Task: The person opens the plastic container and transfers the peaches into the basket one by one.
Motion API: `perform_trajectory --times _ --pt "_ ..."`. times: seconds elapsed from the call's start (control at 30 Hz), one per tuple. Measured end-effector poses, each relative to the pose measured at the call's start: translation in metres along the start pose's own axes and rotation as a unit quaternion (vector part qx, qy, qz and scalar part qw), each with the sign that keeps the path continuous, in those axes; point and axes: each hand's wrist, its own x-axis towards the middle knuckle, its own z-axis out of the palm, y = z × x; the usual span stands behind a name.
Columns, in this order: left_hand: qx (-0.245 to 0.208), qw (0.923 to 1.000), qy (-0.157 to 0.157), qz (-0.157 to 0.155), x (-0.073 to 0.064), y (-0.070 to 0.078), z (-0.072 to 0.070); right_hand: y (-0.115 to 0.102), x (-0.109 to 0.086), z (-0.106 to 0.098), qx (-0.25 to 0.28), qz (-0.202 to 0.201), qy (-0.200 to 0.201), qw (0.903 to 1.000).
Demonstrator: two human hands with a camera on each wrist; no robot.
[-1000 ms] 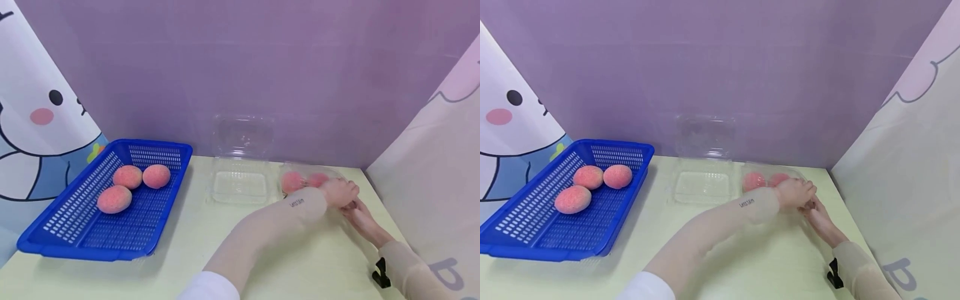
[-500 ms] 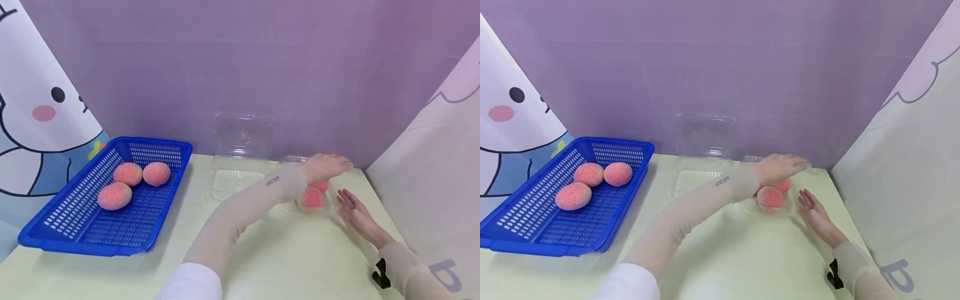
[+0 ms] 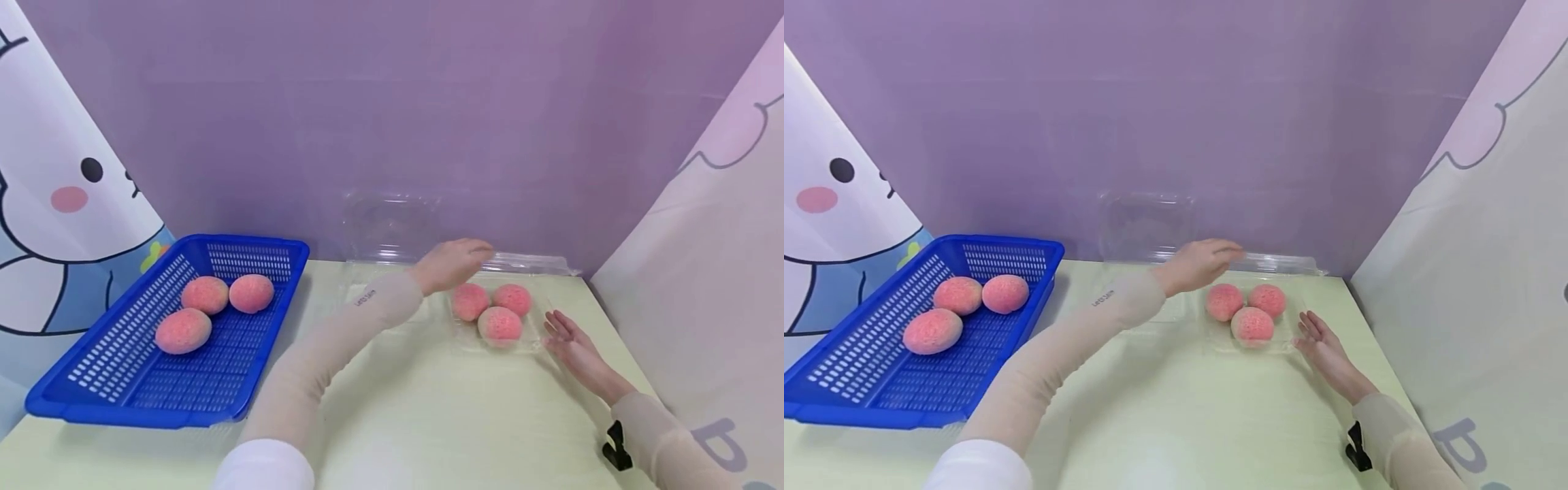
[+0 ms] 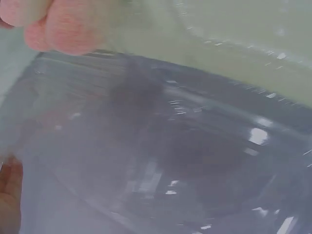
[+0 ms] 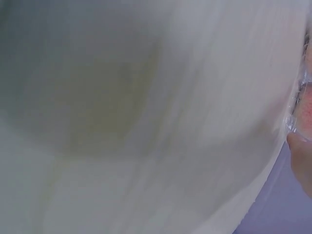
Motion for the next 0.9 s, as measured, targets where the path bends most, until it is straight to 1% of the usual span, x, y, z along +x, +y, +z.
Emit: perform_trajectory --times 0.07,0.1,0.13,0.2,0.27,0.3,0.37,0.43,0.5,0.57,0.63,0.7,0.77,0.83,0.9 --pt "-0.042 0.9976 0.053 -0.014 -0.005 -0.012 0.0 -0.001 0.0 0.001 0.002 0.002 0.001 1.0" --pt "-0.035 0.996 0.082 -0.011 -0.007 -0.018 0.0 -0.001 0.0 0.001 0.0 0.003 0.002 1.0" --pt "-0.055 0.9932 0.099 -0.029 -0.007 -0.023 0.0 -0.002 0.0 0.001 0.002 0.004 0.002 1.0" --pt "-0.084 0.9858 0.126 -0.073 -0.004 -0.033 0.0 -0.003 0.0 0.002 0.005 0.005 0.002 1.0" --pt "-0.105 0.9761 0.144 -0.124 0.0 -0.04 0.0 -0.003 0.0 0.002 0.005 0.007 0.002 1.0" --pt "-0.113 0.971 0.154 -0.145 0.003 -0.043 0.001 -0.003 0.0 0.002 0.002 0.008 0.001 1.0" --pt "-0.118 0.9626 0.17 -0.175 0.01 -0.048 0.003 -0.003 0.0 0.002 -0.001 0.009 0.0 1.0" --pt "-0.127 0.955 0.179 -0.2 0.015 -0.049 0.004 -0.003 -0.001 0.002 -0.003 0.01 -0.002 0.9999" --pt "-0.126 0.9511 0.177 -0.22 0.02 -0.05 0.005 -0.003 -0.001 0.002 0.002 0.009 -0.002 1.0" --pt "-0.131 0.9476 0.167 -0.239 0.024 -0.051 0.006 -0.002 -0.001 0.004 0.018 0.007 -0.001 0.9998" --pt "-0.15 0.944 0.152 -0.251 0.026 -0.051 0.006 -0.003 0.0 0.005 0.032 0.005 -0.001 0.9995" --pt "-0.184 0.9388 0.131 -0.26 0.027 -0.053 0.007 -0.003 0.001 0.006 0.043 0.005 -0.002 0.9991" --pt "-0.232 0.9293 0.107 -0.267 0.027 -0.055 0.008 -0.003 0.001 0.007 0.047 0.005 -0.004 0.9989" --pt "-0.285 0.9152 0.079 -0.274 0.025 -0.056 0.01 -0.003 0.001 0.007 0.046 0.006 -0.004 0.9989" --pt "-0.322 0.9019 0.059 -0.282 0.023 -0.057 0.012 -0.003 0.001 0.008 0.048 0.007 -0.004 0.9988"
